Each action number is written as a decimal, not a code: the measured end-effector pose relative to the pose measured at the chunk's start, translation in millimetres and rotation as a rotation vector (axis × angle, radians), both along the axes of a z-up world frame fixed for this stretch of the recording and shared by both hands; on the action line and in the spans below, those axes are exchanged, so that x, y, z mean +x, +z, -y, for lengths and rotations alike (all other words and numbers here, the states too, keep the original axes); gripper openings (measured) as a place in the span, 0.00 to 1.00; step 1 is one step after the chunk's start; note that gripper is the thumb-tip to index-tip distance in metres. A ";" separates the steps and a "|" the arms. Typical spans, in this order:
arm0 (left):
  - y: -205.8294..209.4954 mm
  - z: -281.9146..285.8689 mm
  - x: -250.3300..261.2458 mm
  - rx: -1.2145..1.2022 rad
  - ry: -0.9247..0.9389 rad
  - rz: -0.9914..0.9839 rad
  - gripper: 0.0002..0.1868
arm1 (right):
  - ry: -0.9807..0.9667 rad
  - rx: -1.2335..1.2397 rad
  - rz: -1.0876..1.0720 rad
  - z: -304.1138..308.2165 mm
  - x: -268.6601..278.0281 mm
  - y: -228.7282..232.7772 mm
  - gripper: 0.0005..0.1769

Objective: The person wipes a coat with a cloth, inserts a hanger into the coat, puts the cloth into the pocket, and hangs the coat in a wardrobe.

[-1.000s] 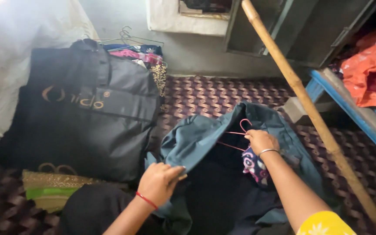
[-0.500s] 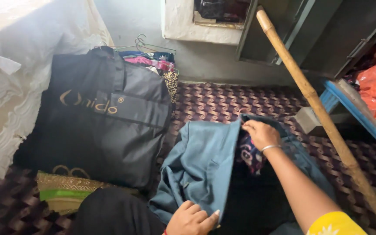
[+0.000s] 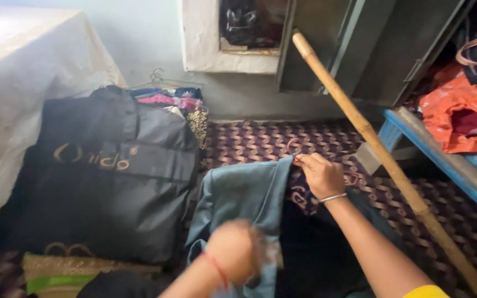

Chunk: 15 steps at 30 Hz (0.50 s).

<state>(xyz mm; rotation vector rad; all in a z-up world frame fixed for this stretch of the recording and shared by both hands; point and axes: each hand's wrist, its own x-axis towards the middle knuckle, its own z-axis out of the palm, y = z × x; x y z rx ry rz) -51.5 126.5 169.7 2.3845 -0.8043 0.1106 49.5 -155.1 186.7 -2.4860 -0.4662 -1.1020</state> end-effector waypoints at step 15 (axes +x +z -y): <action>-56.3 11.5 149.8 0.166 0.218 0.026 0.25 | -0.289 0.349 0.054 55.0 -13.9 -92.5 0.12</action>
